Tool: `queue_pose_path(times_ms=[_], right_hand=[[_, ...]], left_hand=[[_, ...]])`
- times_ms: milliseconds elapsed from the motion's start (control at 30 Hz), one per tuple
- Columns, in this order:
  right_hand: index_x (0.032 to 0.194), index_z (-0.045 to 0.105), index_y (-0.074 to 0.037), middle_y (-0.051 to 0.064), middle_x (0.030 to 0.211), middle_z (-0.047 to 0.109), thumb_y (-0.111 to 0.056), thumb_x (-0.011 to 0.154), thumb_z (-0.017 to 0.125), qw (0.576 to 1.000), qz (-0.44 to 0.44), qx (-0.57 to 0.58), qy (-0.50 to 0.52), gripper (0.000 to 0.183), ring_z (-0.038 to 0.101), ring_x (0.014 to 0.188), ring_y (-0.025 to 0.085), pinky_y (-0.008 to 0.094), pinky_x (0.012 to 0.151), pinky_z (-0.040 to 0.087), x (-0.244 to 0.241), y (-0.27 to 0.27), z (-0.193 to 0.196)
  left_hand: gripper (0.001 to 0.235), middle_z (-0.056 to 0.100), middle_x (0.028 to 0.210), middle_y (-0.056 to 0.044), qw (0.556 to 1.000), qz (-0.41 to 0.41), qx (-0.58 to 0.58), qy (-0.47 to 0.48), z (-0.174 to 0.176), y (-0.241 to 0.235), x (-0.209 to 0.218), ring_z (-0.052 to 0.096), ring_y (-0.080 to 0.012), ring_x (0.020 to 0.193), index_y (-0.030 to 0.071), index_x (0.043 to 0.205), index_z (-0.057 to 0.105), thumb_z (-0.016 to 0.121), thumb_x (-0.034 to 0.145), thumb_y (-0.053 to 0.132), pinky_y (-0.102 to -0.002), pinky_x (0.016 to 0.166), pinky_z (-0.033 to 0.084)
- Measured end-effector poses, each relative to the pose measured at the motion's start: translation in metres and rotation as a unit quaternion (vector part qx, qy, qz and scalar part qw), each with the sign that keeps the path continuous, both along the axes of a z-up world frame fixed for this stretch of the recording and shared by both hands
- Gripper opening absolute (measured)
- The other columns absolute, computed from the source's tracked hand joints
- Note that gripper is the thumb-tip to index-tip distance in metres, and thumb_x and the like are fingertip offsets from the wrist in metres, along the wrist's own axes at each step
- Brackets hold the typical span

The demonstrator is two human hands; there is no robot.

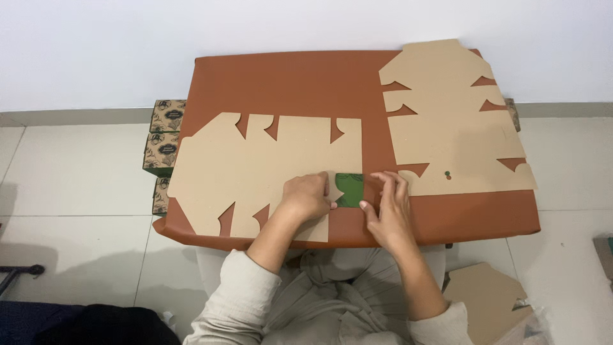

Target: The person assembles a small cardboard box by folding its sides and securing them with green tape. They then place the finished box on a stack of similar boxes. Next, they pick up a larger flat cardboard piece and begin folding it into a box shape, applying green tape to the edges to hold the structure together.

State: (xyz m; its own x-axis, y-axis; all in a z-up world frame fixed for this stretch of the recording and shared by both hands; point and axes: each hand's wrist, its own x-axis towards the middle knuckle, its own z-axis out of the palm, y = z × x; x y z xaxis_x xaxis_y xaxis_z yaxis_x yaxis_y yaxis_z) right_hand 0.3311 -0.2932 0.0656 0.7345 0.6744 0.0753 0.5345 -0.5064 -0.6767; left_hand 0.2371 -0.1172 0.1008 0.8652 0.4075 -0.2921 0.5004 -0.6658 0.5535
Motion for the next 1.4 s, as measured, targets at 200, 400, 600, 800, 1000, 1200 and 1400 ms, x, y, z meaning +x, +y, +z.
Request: queue_pose_path(times_ms=[200, 400, 600, 800, 1000, 1200, 1400], right_hand=[[0.130, 0.051, -0.013, 0.021, 0.137, 0.038, 0.000, 0.091, 0.061, 0.996, 0.031, 0.070, -0.054, 0.042, 0.057, 0.111, 0.045, 0.064, 0.097, 0.043, -0.009, -0.009, 0.006], [0.118, 0.065, -0.008, 0.009, 0.118, 0.064, -0.016, 0.093, 0.067, 0.935, 0.128, 0.226, -0.241, 0.026, 0.062, 0.116, 0.026, 0.038, 0.103, 0.052, -0.035, -0.031, -0.022], [0.154, 0.034, -0.005, 0.015, 0.158, 0.040, -0.042, 0.056, 0.096, 0.878, 0.325, -0.019, -0.351, 0.121, 0.038, 0.147, 0.029, 0.047, 0.125, 0.026, -0.055, -0.011, -0.026], [0.122, 0.065, -0.003, 0.015, 0.116, 0.062, 0.003, 0.087, 0.065, 0.919, 0.328, 0.127, -0.176, 0.036, 0.061, 0.115, 0.033, 0.052, 0.111, 0.047, -0.032, -0.016, -0.023], [0.087, 0.061, -0.009, 0.003, 0.078, 0.062, -0.032, 0.097, 0.064, 0.978, 0.168, 0.060, -0.113, 0.025, 0.059, 0.074, 0.020, 0.035, 0.068, 0.048, -0.029, -0.005, -0.029], [0.145, 0.041, -0.009, 0.001, 0.084, 0.064, -0.030, 0.091, 0.071, 0.996, 0.075, 0.053, -0.016, 0.065, 0.064, 0.080, 0.017, 0.033, 0.069, 0.055, -0.041, 0.001, -0.026], [0.128, 0.059, -0.008, 0.004, 0.096, 0.062, -0.026, 0.096, 0.066, 0.982, 0.099, 0.099, -0.125, 0.037, 0.059, 0.096, 0.021, 0.038, 0.085, 0.052, -0.046, 0.000, -0.041]], left_hand=[[0.014, 0.073, 0.074, -0.011, 0.998, -0.022, -0.017, -0.060, -0.004, 0.003, -0.017, 0.074, -0.0365, 0.076, 0.010, 0.088, 0.070, 0.079, 0.079, 0.014, -0.046, 0.071, 0.056], [0.096, 0.038, 0.160, -0.009, 0.969, -0.087, 0.081, -0.216, -0.007, 0.010, -0.129, 0.030, -0.0317, 0.148, 0.015, 0.151, 0.040, 0.076, 0.076, 0.062, -0.052, 0.117, 0.019], [0.078, 0.040, 0.161, -0.008, 0.946, -0.133, 0.199, -0.219, -0.061, -0.019, -0.156, 0.036, -0.0265, 0.147, 0.012, 0.155, 0.038, 0.073, 0.088, 0.032, -0.049, 0.116, 0.027], [0.049, 0.065, 0.125, -0.010, 0.935, -0.077, 0.195, -0.284, -0.077, -0.009, -0.139, 0.063, -0.0325, 0.114, 0.010, 0.124, 0.070, 0.074, 0.075, 0.004, -0.049, 0.083, 0.050], [0.038, 0.075, 0.086, 0.003, 0.972, 0.067, 0.091, -0.206, -0.056, 0.020, -0.111, 0.072, -0.0191, 0.077, 0.020, 0.105, 0.063, 0.076, 0.084, 0.048, -0.035, 0.062, 0.050], [0.064, 0.059, 0.118, 0.007, 0.980, 0.101, 0.055, -0.164, -0.048, 0.016, -0.108, 0.064, -0.0212, 0.063, 0.016, 0.130, 0.045, 0.078, 0.084, 0.046, -0.042, 0.059, 0.050], [0.078, 0.052, 0.121, -0.004, 0.961, 0.102, 0.139, -0.215, -0.050, 0.008, -0.107, 0.067, -0.0234, 0.084, 0.013, 0.143, 0.041, 0.080, 0.082, 0.044, -0.042, 0.049, 0.056]])
